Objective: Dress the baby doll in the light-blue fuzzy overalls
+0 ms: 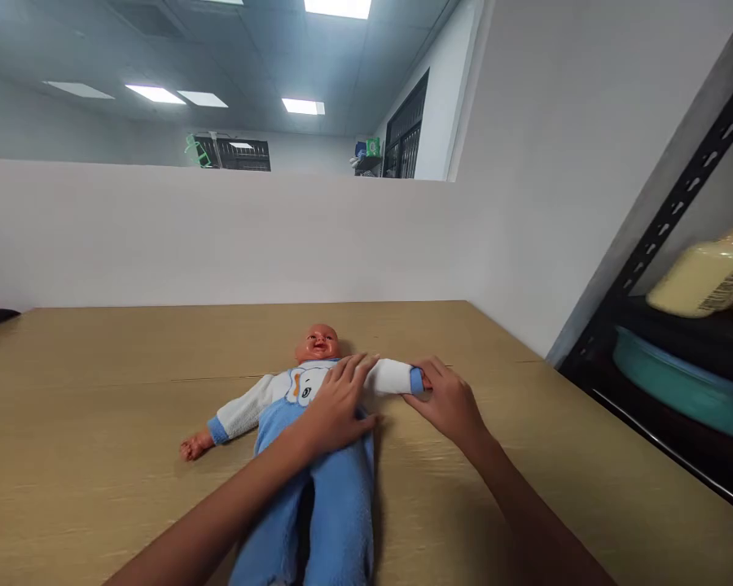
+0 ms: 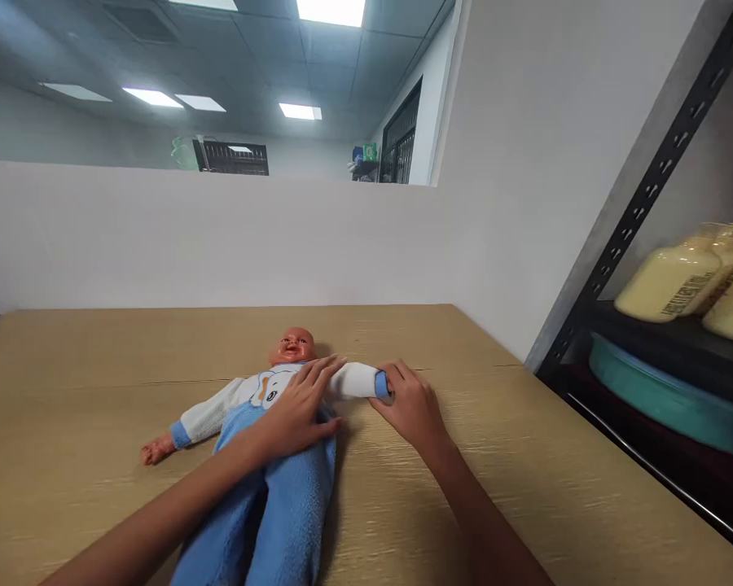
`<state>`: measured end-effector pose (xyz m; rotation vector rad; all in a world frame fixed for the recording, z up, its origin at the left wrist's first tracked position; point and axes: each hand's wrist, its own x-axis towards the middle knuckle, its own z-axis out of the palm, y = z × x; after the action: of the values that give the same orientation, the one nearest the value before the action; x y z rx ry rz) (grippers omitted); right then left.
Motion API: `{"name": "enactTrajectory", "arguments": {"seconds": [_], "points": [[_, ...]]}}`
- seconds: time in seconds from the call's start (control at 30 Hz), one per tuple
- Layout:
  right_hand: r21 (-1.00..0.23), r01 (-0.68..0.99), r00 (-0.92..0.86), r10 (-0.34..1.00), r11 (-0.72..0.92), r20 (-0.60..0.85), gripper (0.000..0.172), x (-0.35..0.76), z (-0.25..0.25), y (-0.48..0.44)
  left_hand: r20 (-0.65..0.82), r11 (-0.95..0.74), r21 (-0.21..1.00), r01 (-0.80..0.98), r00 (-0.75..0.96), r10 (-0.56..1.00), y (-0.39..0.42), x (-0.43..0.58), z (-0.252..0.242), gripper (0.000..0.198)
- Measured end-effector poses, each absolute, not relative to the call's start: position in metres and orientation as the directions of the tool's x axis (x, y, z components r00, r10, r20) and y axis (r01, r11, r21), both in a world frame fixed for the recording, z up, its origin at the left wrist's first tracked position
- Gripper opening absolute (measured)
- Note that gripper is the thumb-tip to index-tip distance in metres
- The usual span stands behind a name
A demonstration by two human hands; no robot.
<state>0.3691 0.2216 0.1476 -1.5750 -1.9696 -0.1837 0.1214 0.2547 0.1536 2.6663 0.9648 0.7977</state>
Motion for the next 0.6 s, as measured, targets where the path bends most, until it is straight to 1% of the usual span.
{"name": "enactTrajectory", "arguments": {"seconds": [0.03,0.07,0.1,0.17,0.23,0.27,0.3,0.33,0.37,0.4,0.47,0.5,0.53,0.6], "points": [[-0.269,0.909,-0.129,0.827,0.319,0.547,0.027,0.367,0.149,0.220,0.435,-0.788,0.361,0.498,0.658,0.615,0.259,0.130,0.156,0.092],[-0.288,0.888,-0.144,0.810,0.359,0.569,0.029,0.364,0.149,0.218,0.442,-0.795,0.377,0.474,0.662,0.605,0.265,0.139,0.159,0.089],[-0.317,0.860,-0.148,0.789,0.401,0.596,0.032,0.362,0.150,0.216,0.442,-0.792,0.401,0.461,0.660,0.607,0.271,0.147,0.162,0.079],[-0.423,0.771,-0.092,0.742,0.475,0.664,0.045,0.355,0.150,0.213,0.432,-0.775,0.447,0.447,0.651,0.625,0.283,0.159,0.168,0.049],[-0.570,0.627,0.056,0.699,0.531,0.713,0.062,0.350,0.149,0.213,0.462,-0.758,0.517,0.397,0.616,0.638,0.293,0.165,0.176,0.024],[-0.633,0.545,0.139,0.685,0.550,0.715,0.066,0.347,0.148,0.213,0.506,-0.743,0.581,0.331,0.569,0.649,0.296,0.167,0.181,0.018],[-0.682,0.468,0.205,0.681,0.562,0.703,0.065,0.345,0.147,0.214,0.553,-0.712,0.663,0.233,0.488,0.675,0.298,0.167,0.187,0.017],[-0.719,0.404,0.245,0.690,0.565,0.681,0.059,0.342,0.145,0.214,0.581,-0.659,0.744,0.110,0.383,0.719,0.298,0.166,0.193,0.018],[-0.751,0.356,0.261,0.712,0.557,0.652,0.051,0.339,0.143,0.215,0.571,-0.589,0.808,-0.020,0.274,0.774,0.297,0.165,0.200,0.021],[-0.778,0.321,0.257,0.742,0.540,0.620,0.042,0.335,0.140,0.215,0.529,-0.512,0.848,-0.136,0.185,0.828,0.297,0.162,0.207,0.026],[-0.822,0.268,0.202,0.805,0.502,0.557,0.028,0.325,0.132,0.213,0.419,-0.381,0.878,-0.290,0.084,0.904,0.295,0.156,0.219,0.038],[-0.836,0.247,0.166,0.829,0.490,0.534,0.024,0.318,0.128,0.211,0.369,-0.326,0.877,-0.354,0.062,0.927,0.295,0.151,0.224,0.043],[-0.845,0.225,0.125,0.845,0.486,0.519,0.022,0.311,0.123,0.208,0.325,-0.272,0.866,-0.419,0.059,0.944,0.296,0.147,0.228,0.046],[-0.848,0.189,0.023,0.862,0.494,0.507,0.017,0.296,0.117,0.200,0.249,-0.151,0.824,-0.546,0.108,0.963,0.300,0.136,0.231,0.049]]}}
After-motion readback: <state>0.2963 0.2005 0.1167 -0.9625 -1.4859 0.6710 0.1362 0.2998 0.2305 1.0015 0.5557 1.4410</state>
